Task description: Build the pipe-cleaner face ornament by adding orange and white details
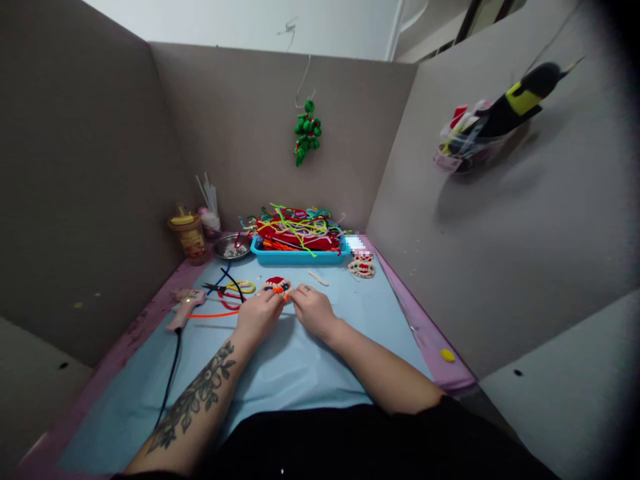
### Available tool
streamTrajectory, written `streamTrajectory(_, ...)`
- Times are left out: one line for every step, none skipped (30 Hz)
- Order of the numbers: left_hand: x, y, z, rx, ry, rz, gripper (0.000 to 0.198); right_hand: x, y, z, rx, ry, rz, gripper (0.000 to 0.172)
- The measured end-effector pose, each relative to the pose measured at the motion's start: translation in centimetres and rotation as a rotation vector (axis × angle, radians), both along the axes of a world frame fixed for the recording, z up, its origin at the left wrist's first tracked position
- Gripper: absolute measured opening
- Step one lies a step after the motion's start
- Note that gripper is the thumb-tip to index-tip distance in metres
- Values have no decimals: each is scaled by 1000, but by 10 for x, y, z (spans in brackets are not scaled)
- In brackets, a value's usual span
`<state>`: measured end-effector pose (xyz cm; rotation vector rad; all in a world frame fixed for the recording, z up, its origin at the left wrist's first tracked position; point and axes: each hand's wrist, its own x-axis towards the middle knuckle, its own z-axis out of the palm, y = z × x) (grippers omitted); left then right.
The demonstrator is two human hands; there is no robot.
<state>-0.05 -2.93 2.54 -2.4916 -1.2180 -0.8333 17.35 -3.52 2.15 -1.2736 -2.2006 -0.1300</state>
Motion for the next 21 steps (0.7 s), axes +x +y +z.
streamTrajectory(0,0,1,21,24,-3,21,0,-1,1,-7,-39,-10,24)
streamTrajectory(-1,0,2,35,34,-10,22,1,-1,2,-13,-67,-14,26)
streamTrajectory(-1,0,3,40,31,-16,22,1,-1,2,-17,-87,-13,27)
streamTrajectory(-2,1,3,34,18,-22,22,2,0,2,-18,-100,-4,27)
streamTrajectory(-4,1,4,14,-4,-27,22,4,1,1,-15,-108,16,28)
streamTrajectory(-5,2,3,-20,-33,-38,22,5,3,0,-8,-109,48,27)
streamTrajectory(-7,3,3,-70,-66,-56,22,6,5,-2,3,-100,92,27)
streamTrajectory(-10,5,3,-132,-104,-81,21,8,7,-3,14,-77,145,27)
streamTrajectory(-12,6,3,-202,-148,-109,20,9,9,-5,23,-38,204,27)
streamTrajectory(-15,8,3,-274,-194,-140,19,11,11,-7,28,17,267,27)
streamTrajectory(-17,10,3,-346,-242,-173,18,12,12,-8,27,86,327,26)
streamTrajectory(-19,11,3,-414,-289,-210,19,12,13,-8,17,166,383,26)
streamTrajectory(-21,12,4,-477,-336,-246,19,13,14,-8,0,249,434,25)
streamTrajectory(-22,13,5,-532,-379,-281,20,13,14,-7,-25,331,473,23)
streamTrajectory(-22,14,6,-580,-419,-310,21,13,13,-6,-55,406,501,21)
streamTrajectory(-23,14,7,-621,-455,-331,22,13,12,-4,-87,470,516,19)
streamTrajectory(-23,14,8,-653,-484,-345,23,12,11,-3,-117,522,523,18)
streamTrajectory(-22,13,9,-678,-506,-355,23,12,9,-1,-143,565,523,16)
streamTrajectory(-22,13,10,-697,-520,-362,24,11,8,1,-164,599,516,15)
streamTrajectory(-21,12,10,-709,-527,-364,25,10,7,3,-179,628,502,14)
streamTrajectory(-21,12,11,-714,-528,-361,25,9,6,4,-189,649,482,14)
